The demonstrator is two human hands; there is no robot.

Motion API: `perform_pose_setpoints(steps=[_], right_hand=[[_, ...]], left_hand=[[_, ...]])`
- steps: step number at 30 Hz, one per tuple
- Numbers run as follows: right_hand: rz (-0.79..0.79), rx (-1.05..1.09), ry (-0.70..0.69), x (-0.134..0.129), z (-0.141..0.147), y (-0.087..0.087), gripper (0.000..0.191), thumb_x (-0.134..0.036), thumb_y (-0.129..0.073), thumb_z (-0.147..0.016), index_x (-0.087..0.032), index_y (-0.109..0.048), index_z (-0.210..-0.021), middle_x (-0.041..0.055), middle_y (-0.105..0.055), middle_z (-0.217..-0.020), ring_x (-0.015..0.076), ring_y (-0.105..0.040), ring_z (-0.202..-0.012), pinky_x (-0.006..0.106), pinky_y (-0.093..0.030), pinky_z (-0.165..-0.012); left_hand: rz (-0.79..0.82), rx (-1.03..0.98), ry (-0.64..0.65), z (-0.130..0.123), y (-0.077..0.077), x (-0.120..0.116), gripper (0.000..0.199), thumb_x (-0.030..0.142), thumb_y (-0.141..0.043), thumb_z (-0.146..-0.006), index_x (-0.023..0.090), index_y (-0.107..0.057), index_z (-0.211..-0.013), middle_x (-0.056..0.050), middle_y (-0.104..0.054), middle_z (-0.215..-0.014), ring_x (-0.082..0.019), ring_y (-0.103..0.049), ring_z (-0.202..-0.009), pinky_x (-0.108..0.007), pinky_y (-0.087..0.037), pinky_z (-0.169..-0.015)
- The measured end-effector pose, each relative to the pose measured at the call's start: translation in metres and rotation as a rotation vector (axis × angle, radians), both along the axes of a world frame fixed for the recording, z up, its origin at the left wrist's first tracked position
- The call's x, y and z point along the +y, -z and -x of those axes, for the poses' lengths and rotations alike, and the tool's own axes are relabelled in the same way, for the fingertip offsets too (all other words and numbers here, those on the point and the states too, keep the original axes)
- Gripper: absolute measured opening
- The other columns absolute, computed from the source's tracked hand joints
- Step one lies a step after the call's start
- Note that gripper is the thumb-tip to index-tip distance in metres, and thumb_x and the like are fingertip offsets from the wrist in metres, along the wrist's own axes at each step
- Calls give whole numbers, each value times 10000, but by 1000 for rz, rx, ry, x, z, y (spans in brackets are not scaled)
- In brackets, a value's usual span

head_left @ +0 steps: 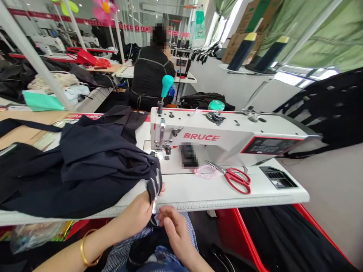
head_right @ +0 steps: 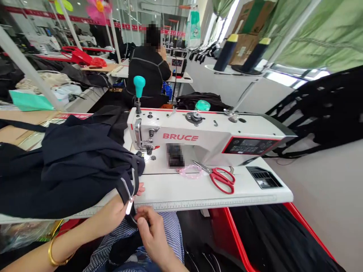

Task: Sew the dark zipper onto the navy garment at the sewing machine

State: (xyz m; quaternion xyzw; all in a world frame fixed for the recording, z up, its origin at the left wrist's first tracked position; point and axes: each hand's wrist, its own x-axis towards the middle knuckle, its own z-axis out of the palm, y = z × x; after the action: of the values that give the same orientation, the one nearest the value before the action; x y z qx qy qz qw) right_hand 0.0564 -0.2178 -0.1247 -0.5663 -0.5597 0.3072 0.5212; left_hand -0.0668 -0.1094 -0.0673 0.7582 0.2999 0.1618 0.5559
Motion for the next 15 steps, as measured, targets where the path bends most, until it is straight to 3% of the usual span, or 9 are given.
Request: perform_pose_setpoints(steps=[2,4,8,12,15], right_hand=[[28,129,-8,10,5,-8,330,-456,-328,-911,-208,-515,-1022,37,-587,-756,156,-565,-701,257,-462,-598],[44,148,17,15,8,-9,347,-485,-335,-899,-212,-546,-944,32,-567,-701,162,-554,-679,264,-467,-600],[93,72,-16,12,-3,-18,331,-415,-337,-903,-195,-555,-786,16,-534,-637,137,-506,-587,242,-448,-556],[147,29,-416,9,-24,-41,237,-335,-404,-873,-188,-567,-784,9,-557,-700,118,-514,-639,224,-455,-607],[266,212,-649,11,-31,-48,310,-412,-407,-865,-177,-547,-721,-6,-507,-618,90,-467,-546,198,-420,-518]], left_hand=[[-132,71,117,-2,9,-6,558,151,-383,-832,250,-273,-1370,-72,-342,-1405,-229,-310,-1285,-424,-220,-1093],[-166,132,200,0,13,-7,668,111,-382,-802,274,-143,-1404,-52,-226,-1461,-227,-225,-1328,-435,-180,-1106],[82,207,374,5,-1,5,767,112,-477,-736,307,-143,-1397,-24,-169,-1479,-231,-216,-1330,-402,-188,-1101],[236,116,529,0,-26,18,636,222,-602,-707,256,-390,-1305,-55,-446,-1312,-237,-432,-1169,-341,-360,-989],[220,68,630,-8,-39,20,384,239,-626,-693,226,-597,-1076,-45,-558,-1134,-229,-492,-1062,-330,-389,-935]])
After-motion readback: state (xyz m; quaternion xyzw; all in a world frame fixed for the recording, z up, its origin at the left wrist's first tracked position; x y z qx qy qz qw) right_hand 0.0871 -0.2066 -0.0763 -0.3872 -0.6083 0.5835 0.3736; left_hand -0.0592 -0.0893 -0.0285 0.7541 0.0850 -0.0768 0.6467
